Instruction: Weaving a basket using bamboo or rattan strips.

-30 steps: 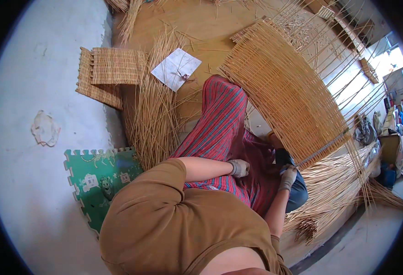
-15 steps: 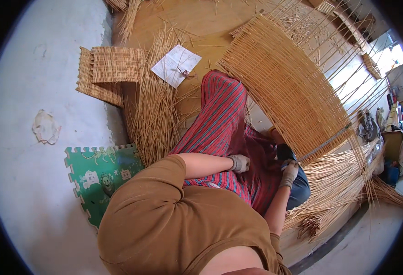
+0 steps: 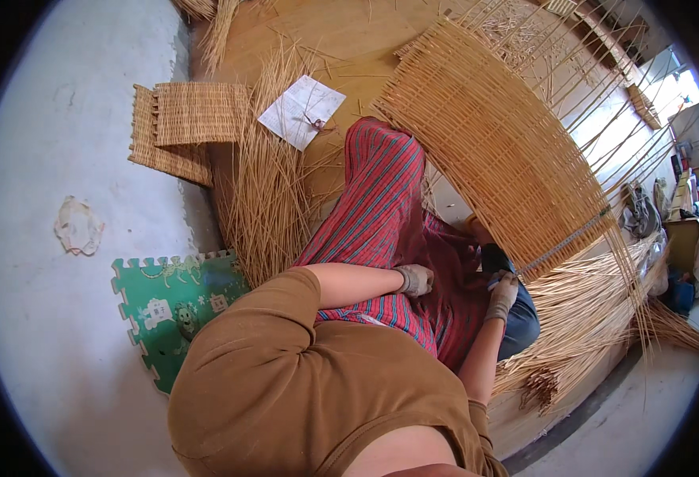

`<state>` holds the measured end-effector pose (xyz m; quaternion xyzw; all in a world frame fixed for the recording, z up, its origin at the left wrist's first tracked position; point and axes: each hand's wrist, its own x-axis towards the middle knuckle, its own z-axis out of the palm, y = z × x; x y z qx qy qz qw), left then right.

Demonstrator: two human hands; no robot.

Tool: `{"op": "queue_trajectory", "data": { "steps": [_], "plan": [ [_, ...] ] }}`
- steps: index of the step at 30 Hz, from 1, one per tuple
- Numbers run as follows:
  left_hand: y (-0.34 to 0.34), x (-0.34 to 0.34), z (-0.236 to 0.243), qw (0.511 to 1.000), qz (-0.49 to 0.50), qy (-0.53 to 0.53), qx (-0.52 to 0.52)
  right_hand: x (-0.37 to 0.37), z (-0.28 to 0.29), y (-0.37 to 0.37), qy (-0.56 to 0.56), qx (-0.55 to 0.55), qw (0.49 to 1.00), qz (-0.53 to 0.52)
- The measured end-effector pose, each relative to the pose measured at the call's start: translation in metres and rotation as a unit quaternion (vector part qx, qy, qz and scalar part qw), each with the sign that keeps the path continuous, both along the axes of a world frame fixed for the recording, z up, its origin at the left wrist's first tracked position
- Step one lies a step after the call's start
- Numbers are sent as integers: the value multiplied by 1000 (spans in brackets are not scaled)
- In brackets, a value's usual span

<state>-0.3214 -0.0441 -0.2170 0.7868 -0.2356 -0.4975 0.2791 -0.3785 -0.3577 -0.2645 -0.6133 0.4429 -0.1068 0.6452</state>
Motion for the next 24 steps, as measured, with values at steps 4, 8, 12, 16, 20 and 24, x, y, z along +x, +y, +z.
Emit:
{"op": "queue_trajectory", "data": {
  "steps": [4, 8, 12, 16, 20, 24],
  "plan": [
    [7, -6, -3, 995, -33, -85, -35, -6, 2, 4, 252, -755, 434, 422],
    [20, 0, -10, 993, 26, 54, -100, 0, 14, 30, 249, -596, 711, 277],
    [24, 5, -6, 997, 30, 61, -44, 8, 45, 61, -126, -70, 989, -40],
    [4, 23, 22, 995, 4, 55, -86, 17, 70, 79, -219, -51, 973, -45],
    [-72, 76, 96, 900, -77, -303, -303, 20, 81, 94, -230, 14, 970, -78],
    [-188, 142, 196, 689, -112, -579, -421, 19, 77, 119, -187, 81, 978, -44]
  ]
}}
